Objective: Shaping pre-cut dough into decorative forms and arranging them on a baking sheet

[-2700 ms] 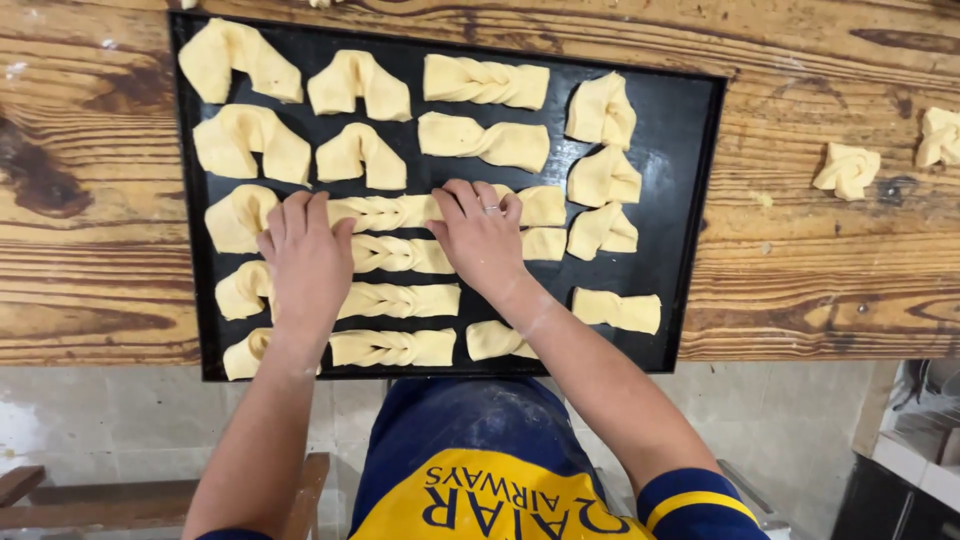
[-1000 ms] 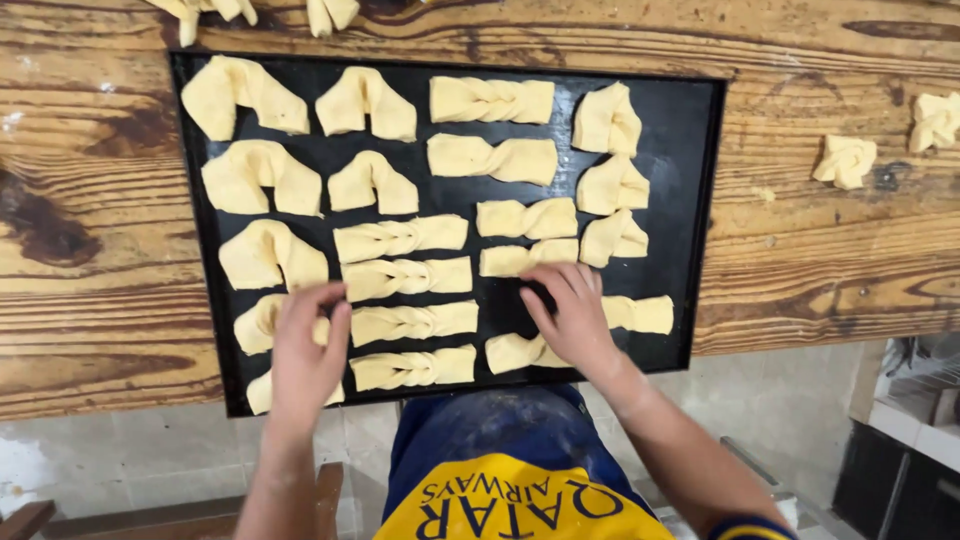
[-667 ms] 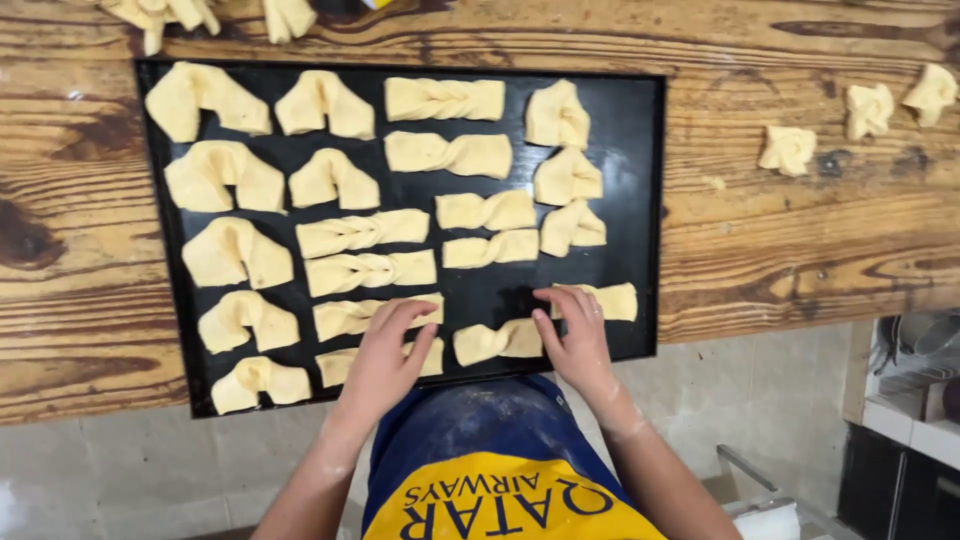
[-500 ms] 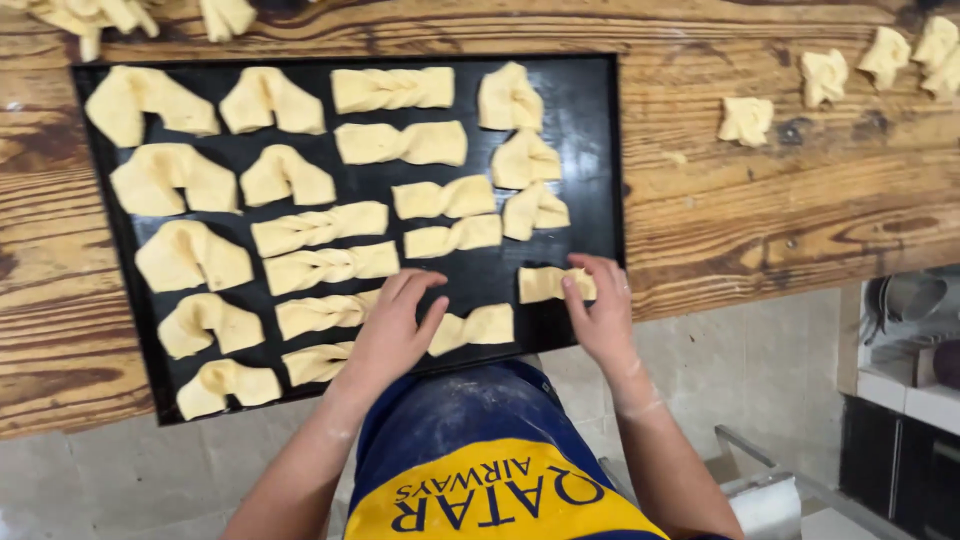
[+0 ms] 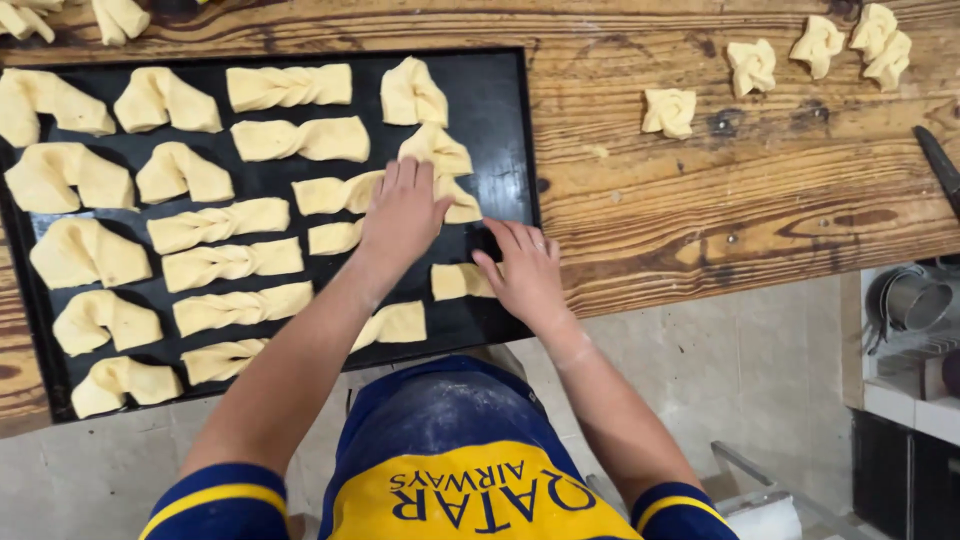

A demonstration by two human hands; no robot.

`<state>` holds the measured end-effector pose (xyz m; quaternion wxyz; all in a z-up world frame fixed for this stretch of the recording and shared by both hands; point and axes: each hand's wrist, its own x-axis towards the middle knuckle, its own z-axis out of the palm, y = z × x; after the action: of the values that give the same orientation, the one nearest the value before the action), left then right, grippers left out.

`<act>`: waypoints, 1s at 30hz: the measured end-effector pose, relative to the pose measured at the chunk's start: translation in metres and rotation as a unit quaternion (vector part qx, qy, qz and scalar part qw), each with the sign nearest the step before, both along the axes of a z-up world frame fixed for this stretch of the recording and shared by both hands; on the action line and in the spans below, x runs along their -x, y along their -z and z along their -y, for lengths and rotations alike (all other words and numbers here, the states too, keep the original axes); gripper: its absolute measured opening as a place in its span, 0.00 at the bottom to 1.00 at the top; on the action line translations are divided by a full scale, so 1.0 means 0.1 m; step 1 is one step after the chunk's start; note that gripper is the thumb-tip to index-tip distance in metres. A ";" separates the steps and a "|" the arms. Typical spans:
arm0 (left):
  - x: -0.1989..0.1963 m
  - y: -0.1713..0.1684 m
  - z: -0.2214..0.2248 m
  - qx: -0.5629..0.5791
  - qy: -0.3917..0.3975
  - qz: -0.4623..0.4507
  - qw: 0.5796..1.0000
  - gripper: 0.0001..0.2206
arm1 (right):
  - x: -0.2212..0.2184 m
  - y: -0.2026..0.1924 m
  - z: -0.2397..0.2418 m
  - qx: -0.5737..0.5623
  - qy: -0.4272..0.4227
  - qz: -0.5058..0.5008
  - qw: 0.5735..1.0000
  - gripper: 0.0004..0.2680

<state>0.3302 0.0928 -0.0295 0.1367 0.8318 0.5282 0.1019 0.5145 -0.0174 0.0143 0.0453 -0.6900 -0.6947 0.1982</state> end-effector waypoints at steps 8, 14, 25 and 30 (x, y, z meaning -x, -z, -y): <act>-0.11 0.29 0.13 0.150 -0.061 0.061 0.985 0.25 | 0.06 0.69 -0.55 -0.057 0.034 -0.059 0.996 0.13; -0.55 -0.11 0.37 0.242 -0.026 0.379 0.893 0.35 | -0.42 0.27 -0.29 -0.135 0.074 -0.229 0.961 0.11; -0.33 -0.31 0.43 0.179 0.062 0.458 0.868 0.20 | -1.80 0.78 -0.07 -0.084 0.188 -0.096 0.974 0.16; 1.70 -0.01 0.39 0.064 -0.204 0.244 0.946 0.12 | -0.27 0.17 -0.37 -0.220 -0.005 -0.116 0.969 0.17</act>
<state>0.1604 0.0543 -0.0285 0.2903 0.6458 0.6423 0.2934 0.5414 0.0193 -0.0023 0.2751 -0.6319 -0.7147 0.1191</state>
